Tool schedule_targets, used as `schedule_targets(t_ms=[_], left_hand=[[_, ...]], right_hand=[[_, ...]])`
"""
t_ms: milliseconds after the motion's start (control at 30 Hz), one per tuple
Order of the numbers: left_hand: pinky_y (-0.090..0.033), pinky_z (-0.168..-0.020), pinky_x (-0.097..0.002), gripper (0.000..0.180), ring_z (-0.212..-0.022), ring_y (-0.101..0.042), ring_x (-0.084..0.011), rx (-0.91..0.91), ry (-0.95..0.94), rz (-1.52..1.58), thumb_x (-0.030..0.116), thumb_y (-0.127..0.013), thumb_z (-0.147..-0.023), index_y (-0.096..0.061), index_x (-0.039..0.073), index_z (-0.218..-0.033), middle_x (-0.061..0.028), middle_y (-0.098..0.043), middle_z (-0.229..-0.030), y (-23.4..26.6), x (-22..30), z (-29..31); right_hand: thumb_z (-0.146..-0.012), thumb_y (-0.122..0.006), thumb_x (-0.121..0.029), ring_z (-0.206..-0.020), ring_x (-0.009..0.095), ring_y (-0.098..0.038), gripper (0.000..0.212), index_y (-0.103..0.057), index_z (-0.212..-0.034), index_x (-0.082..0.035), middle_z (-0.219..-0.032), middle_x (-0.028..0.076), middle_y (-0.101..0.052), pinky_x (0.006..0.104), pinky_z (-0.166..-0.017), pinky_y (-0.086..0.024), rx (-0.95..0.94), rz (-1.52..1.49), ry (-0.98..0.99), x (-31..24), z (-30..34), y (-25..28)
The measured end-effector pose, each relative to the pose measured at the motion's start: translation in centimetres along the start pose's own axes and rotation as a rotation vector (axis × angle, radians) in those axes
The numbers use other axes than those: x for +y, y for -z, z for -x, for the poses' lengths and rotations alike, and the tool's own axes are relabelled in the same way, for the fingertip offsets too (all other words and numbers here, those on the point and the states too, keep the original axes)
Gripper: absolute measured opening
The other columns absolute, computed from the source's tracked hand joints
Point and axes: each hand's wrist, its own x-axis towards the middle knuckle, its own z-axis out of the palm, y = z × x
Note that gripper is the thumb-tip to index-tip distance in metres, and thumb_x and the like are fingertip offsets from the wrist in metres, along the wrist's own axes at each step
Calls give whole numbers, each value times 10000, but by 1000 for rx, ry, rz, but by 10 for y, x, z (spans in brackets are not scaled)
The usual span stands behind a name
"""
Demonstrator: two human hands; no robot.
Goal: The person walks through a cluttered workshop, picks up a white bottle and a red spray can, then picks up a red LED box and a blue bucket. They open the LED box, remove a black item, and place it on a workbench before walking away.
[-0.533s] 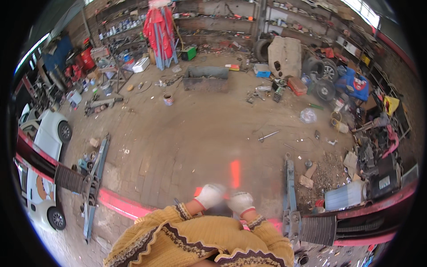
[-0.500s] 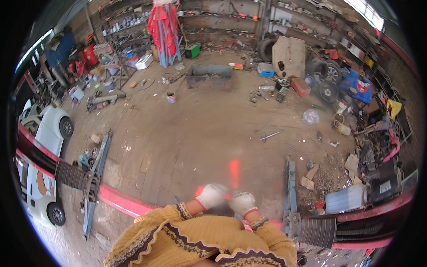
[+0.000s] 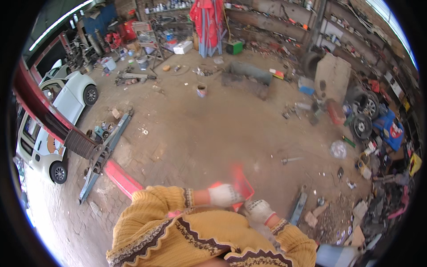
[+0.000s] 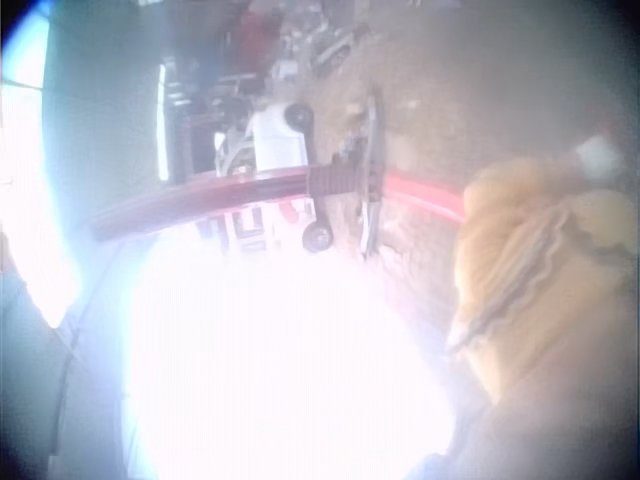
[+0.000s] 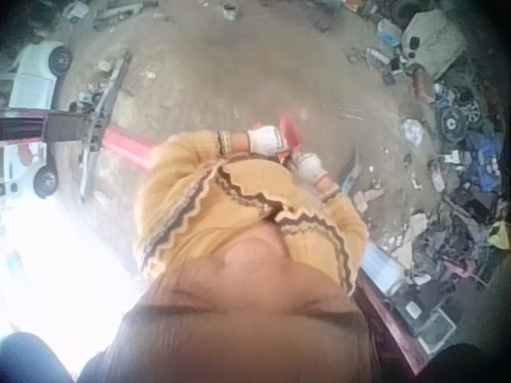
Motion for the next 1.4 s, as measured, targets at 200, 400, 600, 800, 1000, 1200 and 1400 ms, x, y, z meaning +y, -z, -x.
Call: schedule_targets(t_ms=[200, 400, 600, 800, 1000, 1200, 1400], left_hand=[[-541, -775, -448, 325, -833, -697, -309, -83, 390, -118, 171, -623, -864, -613, 77, -1176, -120, -702, -945, 37, -108, -141], [-510, -910, -438, 477, -1045, -632, -309, 414, 595, -469, 194, -648, -848, -590, 78, -1307, -145, -652, -1138, 96, -185, -182], [-459, -1072, -423, 689, -1260, -582, -335, 469, 1198, 190, 457, -732, -846, -550, 71, -1386, -187, -608, -1357, 153, -266, -194], [-504, -986, -444, 433, -1165, -637, -363, 163, 965, 216, 329, -575, -948, -610, 81, -1302, -179, -676, -1243, 146, -376, -284], [-532, -919, -436, 313, -1071, -683, -303, -292, 581, -52, 136, -534, -884, -656, 86, -1168, -151, -703, -1123, 157, -445, -393], [-546, -834, -417, 261, -951, -712, -291, -260, 297, -15, 148, -558, -864, -674, 89, -1090, -127, -722, -1021, 133, -474, -441], [-561, -729, -446, 251, -856, -715, -313, -255, 155, 12, 154, -559, -863, -663, 83, -1080, -132, -721, -957, 138, -482, -452]], right_hand=[[-962, -549, -392, -784, 375, -717, 385, -675, -1044, -36, -849, 189, -723, 528, -723, -559, 71, 25, -279, 156, -95, 53], [-892, -679, -401, -863, 403, -682, 369, -690, -1069, -77, -978, 230, -682, 531, -764, -533, 282, -282, -321, 238, -164, 69], [-925, -690, -332, -786, 352, -649, 411, -595, -1195, -38, -824, 146, -660, 515, -764, -508, 266, -177, -81, 341, -186, 54], [-823, -720, -601, -950, 344, -699, 737, -622, -1311, -57, -967, 172, -716, 451, -809, -541, 105, -384, -665, 404, -214, 105], [-820, -692, -602, -960, 358, -718, 765, -588, -1333, -43, -981, 193, -738, 462, -849, -564, 283, -362, -837, 438, -252, 201], [-857, -647, -413, -794, 395, -718, 458, -629, -1157, -67, -895, 204, -730, 512, -695, -580, 220, -204, -965, 482, -277, 191], [-903, -647, -402, -789, 392, -712, 464, -602, -1176, -29, -902, 217, -715, 503, -678, -572, 81, -202, -769, 511, -248, 197]])
